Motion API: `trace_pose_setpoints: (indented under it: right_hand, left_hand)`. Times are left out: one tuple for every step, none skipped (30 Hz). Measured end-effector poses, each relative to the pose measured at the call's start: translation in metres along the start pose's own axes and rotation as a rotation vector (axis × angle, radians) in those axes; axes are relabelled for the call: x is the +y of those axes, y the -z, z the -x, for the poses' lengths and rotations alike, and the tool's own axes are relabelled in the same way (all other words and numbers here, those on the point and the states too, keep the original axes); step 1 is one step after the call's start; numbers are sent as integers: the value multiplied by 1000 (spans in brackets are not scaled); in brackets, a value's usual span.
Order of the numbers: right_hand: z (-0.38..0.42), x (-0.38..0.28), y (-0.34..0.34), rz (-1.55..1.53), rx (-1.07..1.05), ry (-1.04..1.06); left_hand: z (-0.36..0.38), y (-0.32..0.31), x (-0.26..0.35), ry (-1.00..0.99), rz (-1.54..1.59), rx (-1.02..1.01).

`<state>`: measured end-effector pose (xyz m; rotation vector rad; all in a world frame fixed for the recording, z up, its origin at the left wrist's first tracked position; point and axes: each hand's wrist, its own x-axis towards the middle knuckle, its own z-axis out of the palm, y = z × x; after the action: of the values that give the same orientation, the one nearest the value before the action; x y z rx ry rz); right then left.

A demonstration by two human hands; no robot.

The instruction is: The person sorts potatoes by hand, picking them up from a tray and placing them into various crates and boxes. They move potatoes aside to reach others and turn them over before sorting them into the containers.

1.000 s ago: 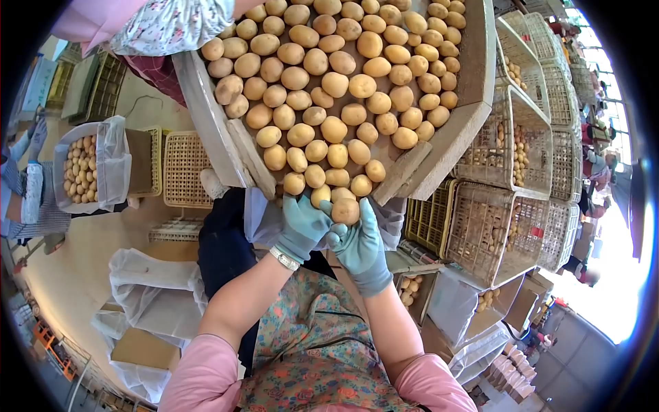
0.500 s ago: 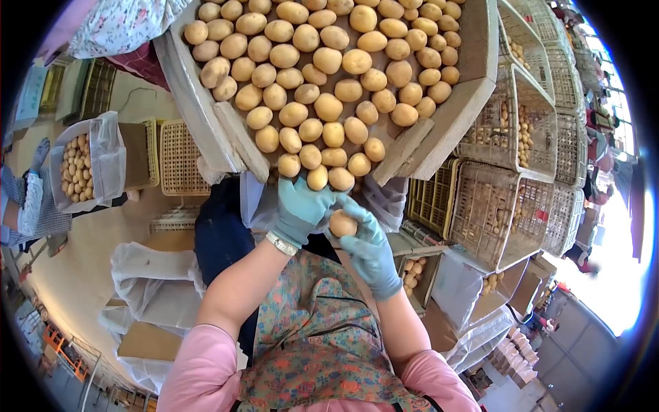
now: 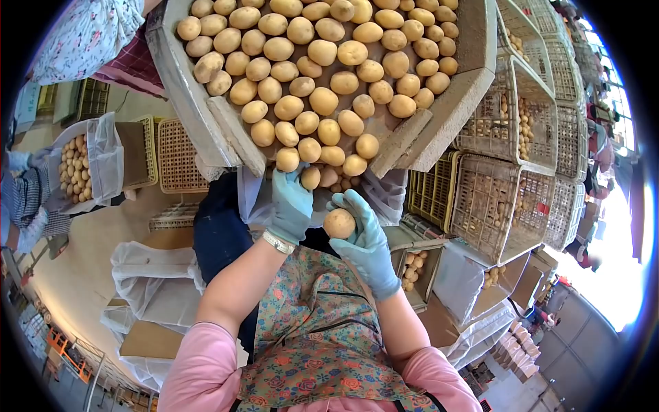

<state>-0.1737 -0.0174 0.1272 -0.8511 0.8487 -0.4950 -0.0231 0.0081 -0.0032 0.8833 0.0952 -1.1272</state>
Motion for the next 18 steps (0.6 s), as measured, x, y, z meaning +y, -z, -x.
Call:
trace_pose_setpoints:
  right_hand:
    - [0, -1, -1, 0, -1, -1]
    - [0, -4, -3, 11, 21, -17]
    - [1, -5, -4, 23, 44, -34]
    - [0, -6, -4, 23, 44, -34]
    - [-1, -7, -5, 49, 55, -41]
    - [-1, -7, -5, 75, 66, -49]
    - [0, -6, -5, 76, 64, -50]
    - [0, -5, -5, 183, 97, -26]
    - [1, -4, -3, 289, 129, -1]
    - [7, -4, 4, 621, 163, 85]
    - [17, -5, 17, 953, 195, 180]
    - [30, -2, 35, 1120, 304, 187]
    - [45, 4, 59, 1288, 418, 195]
    - [63, 10, 90, 1344, 494, 77]
    - [82, 17, 122, 1396, 572, -46]
    - [104, 26, 157, 1516, 588, -223]
    - [117, 31, 177, 1627, 606, -407]
    - [115, 31, 179, 1631, 607, -399]
  left_hand:
    - [-2, 2, 4, -1, 0, 1]
    - [-6, 6, 10, 184, 315, 18]
    - [-8, 7, 13, 370, 630, 34]
    - [-5, -8, 25, 402, 720, -59]
    - [-6, -4, 21, 402, 720, -60]
    - [-7, 2, 16, 404, 711, -152]
    - [-6, 3, 15, 404, 700, -244]
    - [-7, 4, 15, 400, 700, -245]
    - [-6, 4, 14, 431, 792, -228]
    - [-5, 1, 17, 458, 882, -211]
    - [-3, -9, 24, 393, 828, -232]
    - [-4, -12, 25, 380, 777, -191]
    - [-6, -13, 26, 366, 729, -150]
    - [-8, -8, 23, 383, 731, -180]
    - [-7, -8, 26, 400, 768, -159]
    - [-8, -7, 24, 380, 722, -140]
    - [-9, -7, 22, 364, 674, -121]
    - [-7, -11, 25, 359, 677, -126]
